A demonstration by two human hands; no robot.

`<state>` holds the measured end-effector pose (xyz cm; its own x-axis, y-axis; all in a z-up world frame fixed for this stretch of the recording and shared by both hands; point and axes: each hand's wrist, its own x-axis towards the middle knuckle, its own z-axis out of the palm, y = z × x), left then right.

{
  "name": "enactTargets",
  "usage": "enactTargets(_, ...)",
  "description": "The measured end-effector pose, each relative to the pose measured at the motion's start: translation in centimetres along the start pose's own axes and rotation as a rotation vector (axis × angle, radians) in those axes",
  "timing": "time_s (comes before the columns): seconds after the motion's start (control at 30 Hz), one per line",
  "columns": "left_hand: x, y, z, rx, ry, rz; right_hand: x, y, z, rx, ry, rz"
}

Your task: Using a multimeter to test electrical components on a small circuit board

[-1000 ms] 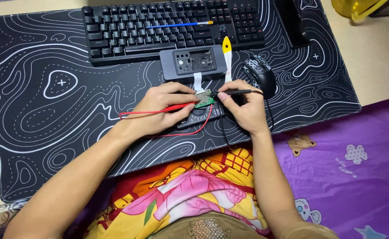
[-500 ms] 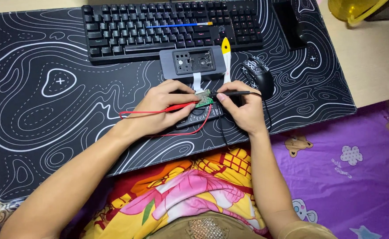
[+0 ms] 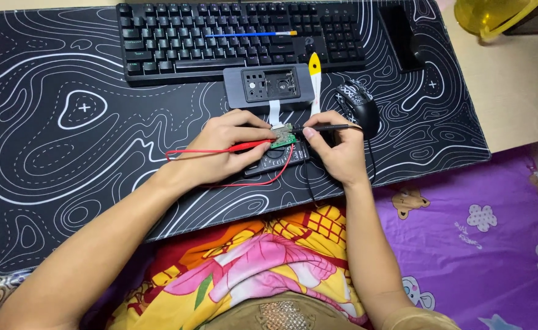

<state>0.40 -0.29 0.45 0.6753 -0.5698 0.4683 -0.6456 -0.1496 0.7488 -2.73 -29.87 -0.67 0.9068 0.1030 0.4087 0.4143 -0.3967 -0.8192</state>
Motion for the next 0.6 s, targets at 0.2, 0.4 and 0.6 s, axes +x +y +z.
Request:
enactTargets(0.2, -0.04, -0.05, 0.11, -0.004, 0.004, 0.0, -0.03, -0.18, 0.09, -0.01, 0.005, 0.01)
enactTargets(0.4, 0.12, 0.26, -0.21, -0.014, -0.014, -0.007, 0.1, -0.47, 0.08, -0.009, 0.001, -0.001)
enactTargets(0.6, -0.07, -0.24, 0.06, -0.006, -0.012, -0.015, 0.04, -0.24, 0.11, -0.001, 0.003, -0.012)
